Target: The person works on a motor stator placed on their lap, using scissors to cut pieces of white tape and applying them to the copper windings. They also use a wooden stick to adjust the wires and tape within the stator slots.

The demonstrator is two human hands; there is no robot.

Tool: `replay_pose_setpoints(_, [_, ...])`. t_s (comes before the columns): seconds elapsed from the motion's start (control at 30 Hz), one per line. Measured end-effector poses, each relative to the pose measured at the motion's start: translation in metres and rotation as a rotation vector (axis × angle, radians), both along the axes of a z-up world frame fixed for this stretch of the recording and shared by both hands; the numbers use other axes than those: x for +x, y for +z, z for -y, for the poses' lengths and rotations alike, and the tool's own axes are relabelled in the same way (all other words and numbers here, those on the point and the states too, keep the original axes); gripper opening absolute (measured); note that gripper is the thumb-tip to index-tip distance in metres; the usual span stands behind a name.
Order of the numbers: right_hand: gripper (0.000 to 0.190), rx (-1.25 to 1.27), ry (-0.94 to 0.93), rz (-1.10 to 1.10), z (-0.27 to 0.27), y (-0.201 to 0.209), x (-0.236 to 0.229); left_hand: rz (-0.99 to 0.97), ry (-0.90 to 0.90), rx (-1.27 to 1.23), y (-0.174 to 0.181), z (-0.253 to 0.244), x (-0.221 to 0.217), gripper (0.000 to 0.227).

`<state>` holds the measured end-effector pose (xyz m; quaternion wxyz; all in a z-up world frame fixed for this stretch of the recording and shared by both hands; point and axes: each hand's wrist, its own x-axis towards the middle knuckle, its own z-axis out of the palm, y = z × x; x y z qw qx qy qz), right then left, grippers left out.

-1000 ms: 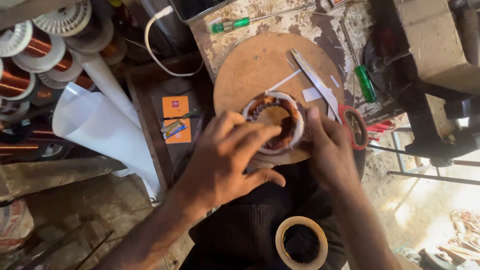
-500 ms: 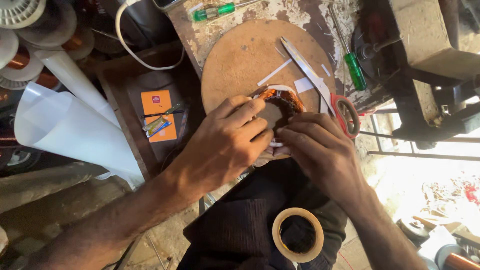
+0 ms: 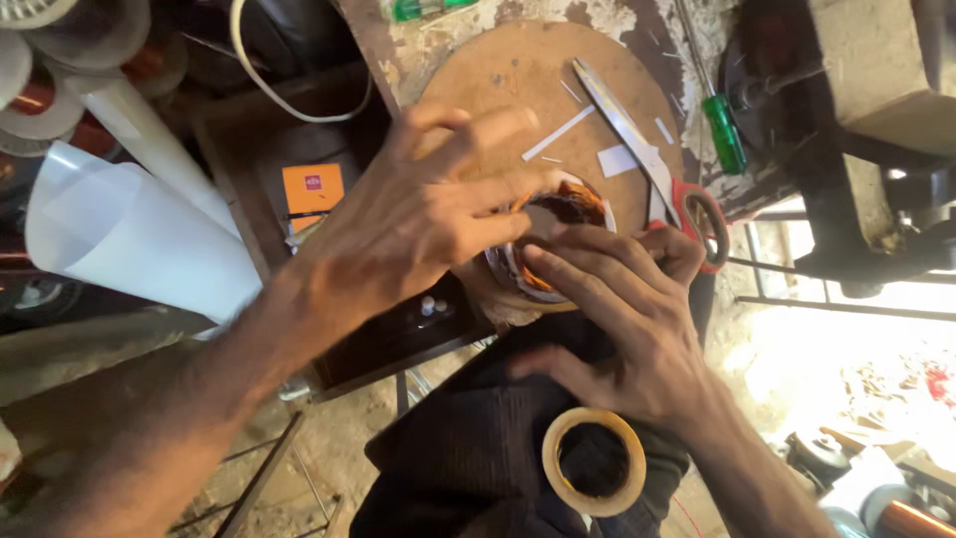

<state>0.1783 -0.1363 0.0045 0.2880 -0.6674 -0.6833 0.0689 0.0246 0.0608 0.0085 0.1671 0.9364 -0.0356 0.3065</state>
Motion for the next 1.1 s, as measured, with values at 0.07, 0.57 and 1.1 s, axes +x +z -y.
replay_pose_setpoints(0.07, [0.039, 0.009, 0.006, -0.001, -0.005, -0.001, 0.005, -0.031, 0.047, -0.021, 0.007, 0.002, -0.004, 0.026])
replay_pose_setpoints(0.57, [0.042, -0.069, -0.041, 0.086, -0.004, 0.022, -0.006, -0.231, 0.102, -0.032, 0.006, 0.045, 0.0, 0.011])
replay_pose_setpoints(1.1, [0.038, 0.012, -0.006, -0.041, -0.011, 0.023, 0.0, -0.087, -0.018, 0.008, 0.009, 0.012, -0.005, 0.028])
